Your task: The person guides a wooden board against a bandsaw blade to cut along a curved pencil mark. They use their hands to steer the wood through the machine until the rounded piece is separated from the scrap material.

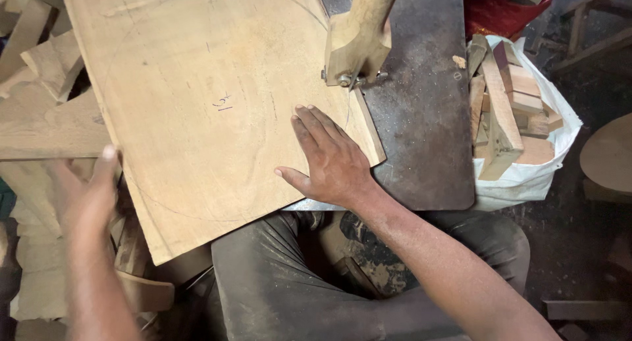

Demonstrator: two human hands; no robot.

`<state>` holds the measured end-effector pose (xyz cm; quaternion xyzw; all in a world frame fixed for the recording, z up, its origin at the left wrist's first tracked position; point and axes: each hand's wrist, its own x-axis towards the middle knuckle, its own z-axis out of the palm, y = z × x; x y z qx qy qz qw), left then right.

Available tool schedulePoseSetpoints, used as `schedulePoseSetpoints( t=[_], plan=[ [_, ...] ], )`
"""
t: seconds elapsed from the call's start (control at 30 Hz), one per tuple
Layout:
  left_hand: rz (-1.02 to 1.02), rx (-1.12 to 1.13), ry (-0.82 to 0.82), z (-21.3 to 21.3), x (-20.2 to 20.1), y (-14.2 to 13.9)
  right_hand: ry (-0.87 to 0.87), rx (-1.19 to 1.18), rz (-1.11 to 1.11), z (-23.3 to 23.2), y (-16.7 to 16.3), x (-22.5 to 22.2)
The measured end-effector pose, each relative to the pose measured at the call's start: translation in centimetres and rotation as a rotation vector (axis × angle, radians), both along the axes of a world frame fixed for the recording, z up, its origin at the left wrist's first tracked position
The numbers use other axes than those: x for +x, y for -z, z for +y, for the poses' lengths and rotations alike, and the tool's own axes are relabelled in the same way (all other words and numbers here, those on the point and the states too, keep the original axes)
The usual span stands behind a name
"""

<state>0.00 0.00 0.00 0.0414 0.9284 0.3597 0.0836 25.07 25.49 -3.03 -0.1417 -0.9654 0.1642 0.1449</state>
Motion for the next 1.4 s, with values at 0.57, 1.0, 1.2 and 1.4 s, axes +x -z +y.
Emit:
schedulePoseSetpoints(
  t=[0.57, 1.0, 1.2, 1.4],
  plan=[
    [-0.615, 1.486, 0.26, -9.1, 0.0, 13.3, 0.014, -0.011, -0.022, -6.1, 0.4, -3.9],
    [-0.658, 1.501, 0.141, -8.6, -1.8, 14.2, -0.04, 0.037, -0.039, -4.0, 1.5, -5.6],
    [-0.622, 1.47, 0.104, -8.3, -1.6, 14.9, -0.039, 0.041, -0.032, -3.6, 2.5, -5.7],
    [-0.639, 1.469, 0.097, -8.1, -1.4, 15.1, -0.057, 0.054, -0.011, -3.3, 2.8, -5.7]
  ],
)
